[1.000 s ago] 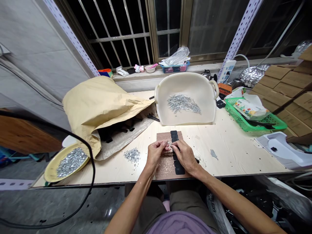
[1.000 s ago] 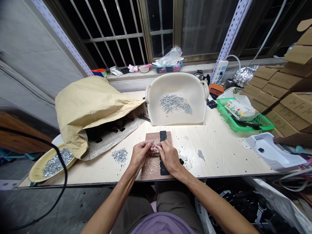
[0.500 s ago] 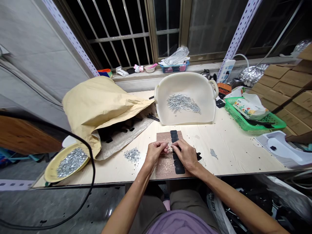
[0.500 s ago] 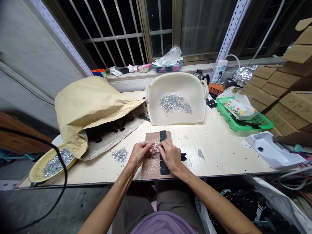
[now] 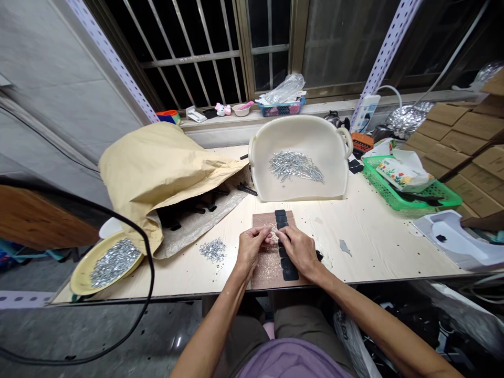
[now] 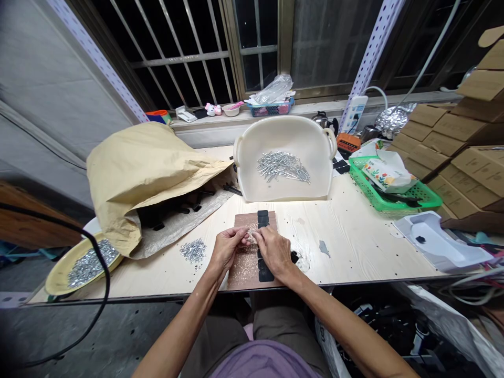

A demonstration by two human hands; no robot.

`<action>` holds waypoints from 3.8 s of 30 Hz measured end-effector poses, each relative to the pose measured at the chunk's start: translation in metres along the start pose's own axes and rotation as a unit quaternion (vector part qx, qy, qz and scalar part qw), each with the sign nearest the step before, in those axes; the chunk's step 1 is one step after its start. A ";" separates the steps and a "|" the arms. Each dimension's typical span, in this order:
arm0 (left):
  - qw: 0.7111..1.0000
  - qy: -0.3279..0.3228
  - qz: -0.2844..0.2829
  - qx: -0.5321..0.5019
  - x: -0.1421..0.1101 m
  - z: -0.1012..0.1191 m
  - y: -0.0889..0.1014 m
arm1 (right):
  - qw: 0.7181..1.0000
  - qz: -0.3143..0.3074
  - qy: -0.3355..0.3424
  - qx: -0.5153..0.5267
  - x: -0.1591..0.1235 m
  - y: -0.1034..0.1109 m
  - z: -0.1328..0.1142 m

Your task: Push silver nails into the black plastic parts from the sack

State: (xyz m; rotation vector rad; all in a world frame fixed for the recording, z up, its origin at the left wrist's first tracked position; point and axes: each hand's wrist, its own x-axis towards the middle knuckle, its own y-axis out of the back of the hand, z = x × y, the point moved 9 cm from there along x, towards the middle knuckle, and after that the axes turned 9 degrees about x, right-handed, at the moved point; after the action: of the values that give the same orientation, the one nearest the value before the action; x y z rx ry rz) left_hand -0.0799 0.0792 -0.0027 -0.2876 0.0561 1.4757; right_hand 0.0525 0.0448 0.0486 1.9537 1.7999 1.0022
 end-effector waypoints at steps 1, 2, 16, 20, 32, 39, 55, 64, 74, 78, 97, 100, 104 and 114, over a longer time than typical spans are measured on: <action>1.000 -0.001 -0.003 0.001 0.000 0.000 0.000 | 0.999 -0.015 -0.016 0.034 0.001 -0.003 0.004; 1.000 -0.002 -0.007 0.002 0.000 0.000 -0.001 | 0.997 -0.026 -0.025 0.064 0.002 -0.005 0.007; 0.997 0.046 -0.062 0.027 -0.002 -0.006 -0.004 | 0.971 -0.064 -0.094 0.210 0.002 -0.015 0.021; 0.997 0.049 -0.050 0.009 0.002 -0.006 0.003 | 0.987 -0.054 -0.064 0.136 0.001 -0.007 0.014; 0.998 0.042 -0.025 0.034 0.000 -0.004 0.007 | 0.999 -0.015 0.021 0.031 -0.002 0.006 0.003; 0.998 0.008 -0.010 0.060 0.002 0.001 0.002 | 0.999 -0.016 0.017 0.035 -0.002 0.008 0.009; 0.996 -0.021 -0.002 0.089 0.007 0.007 -0.009 | 0.890 -0.165 -0.207 0.372 -0.003 -0.036 0.049; 0.934 -0.168 0.052 0.312 0.005 0.029 0.006 | 0.999 -0.015 0.018 0.022 0.027 0.037 0.048; 0.812 -0.278 0.051 0.511 0.005 0.034 -0.018 | 0.986 -0.073 0.110 -0.099 0.054 0.029 0.070; 0.777 -0.304 0.053 0.548 0.015 0.037 -0.026 | 0.985 -0.079 0.109 -0.107 0.057 0.026 0.075; 0.699 -0.305 0.003 0.647 0.030 0.002 -0.034 | 0.911 -0.132 0.356 -0.161 0.029 0.006 0.045; 0.701 -0.302 0.005 0.646 0.031 0.000 -0.033 | 0.911 -0.135 0.360 -0.150 0.035 0.007 0.042; 0.710 -0.286 0.029 0.642 0.034 -0.001 -0.027 | 0.942 -0.097 0.292 -0.138 0.054 0.017 0.052; 0.734 -0.292 0.029 0.612 0.034 0.000 -0.027 | 0.966 -0.122 0.207 -0.091 0.062 0.023 0.071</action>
State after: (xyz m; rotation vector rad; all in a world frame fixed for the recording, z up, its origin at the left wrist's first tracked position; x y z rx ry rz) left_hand -0.0499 0.1103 -0.0054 1.2669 0.5083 1.2392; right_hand 0.1148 0.1169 0.0311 1.4468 2.0098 1.5110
